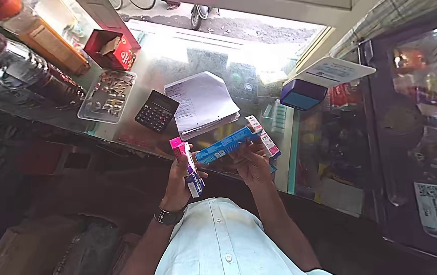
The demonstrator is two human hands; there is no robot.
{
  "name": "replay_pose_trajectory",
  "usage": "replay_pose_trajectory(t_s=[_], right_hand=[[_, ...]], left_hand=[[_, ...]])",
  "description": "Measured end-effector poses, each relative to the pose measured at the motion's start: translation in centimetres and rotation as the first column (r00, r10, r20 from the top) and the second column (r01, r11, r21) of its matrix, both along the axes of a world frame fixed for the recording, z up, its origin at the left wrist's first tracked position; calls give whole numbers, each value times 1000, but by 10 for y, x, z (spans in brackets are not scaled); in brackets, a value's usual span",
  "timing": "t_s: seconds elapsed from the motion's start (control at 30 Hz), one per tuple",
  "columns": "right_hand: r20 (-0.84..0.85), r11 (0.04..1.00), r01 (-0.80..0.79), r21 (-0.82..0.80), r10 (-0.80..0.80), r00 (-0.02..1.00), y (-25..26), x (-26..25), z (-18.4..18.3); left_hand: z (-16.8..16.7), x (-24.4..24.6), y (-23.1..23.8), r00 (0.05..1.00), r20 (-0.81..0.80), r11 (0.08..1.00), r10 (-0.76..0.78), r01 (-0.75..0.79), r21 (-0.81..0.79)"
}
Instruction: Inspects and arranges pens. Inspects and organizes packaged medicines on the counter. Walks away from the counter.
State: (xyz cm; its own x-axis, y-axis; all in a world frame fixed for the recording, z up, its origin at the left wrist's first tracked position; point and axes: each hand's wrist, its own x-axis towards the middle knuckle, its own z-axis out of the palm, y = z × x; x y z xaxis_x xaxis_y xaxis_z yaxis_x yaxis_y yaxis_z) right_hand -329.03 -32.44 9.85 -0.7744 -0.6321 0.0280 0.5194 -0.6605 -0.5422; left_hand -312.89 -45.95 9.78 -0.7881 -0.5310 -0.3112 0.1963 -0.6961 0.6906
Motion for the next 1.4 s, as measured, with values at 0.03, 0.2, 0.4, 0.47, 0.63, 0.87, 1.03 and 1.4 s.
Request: replay_pose_trajectory(t_s=[0.03,0.2,0.4,0.47,0.63,0.87,1.03,1.4], right_hand=[[30,1000,-4,-29,5,1000,1,1,-4],[52,991,-2,-135,9,999,6,10,-28],[45,967,-39,-253,52,998,8,11,-35],[55,963,-38,-268,55,997,8,11,-36],[47,974,-35,-222,47,998,7,12,-37],[29,993,-98,-64,100,995,4,32,-24],[-130,993,-86,79,95,987,9,30,-21],[-482,927,-3,375,198,853,11,31,-14]], left_hand=[[0,-2,2,999,-45,999,13,-15,-49],[0,-8,4,987,-135,963,88,-119,-241],[4,-9,1,986,-146,952,79,-118,-282],[5,-11,1,987,-145,951,76,-116,-288],[5,-9,-2,988,-138,942,68,-109,-316],[3,-7,5,998,-29,959,-48,38,-280],[2,-8,2,991,86,931,-105,128,-340],[2,-22,21,999,49,905,22,1,-426]])
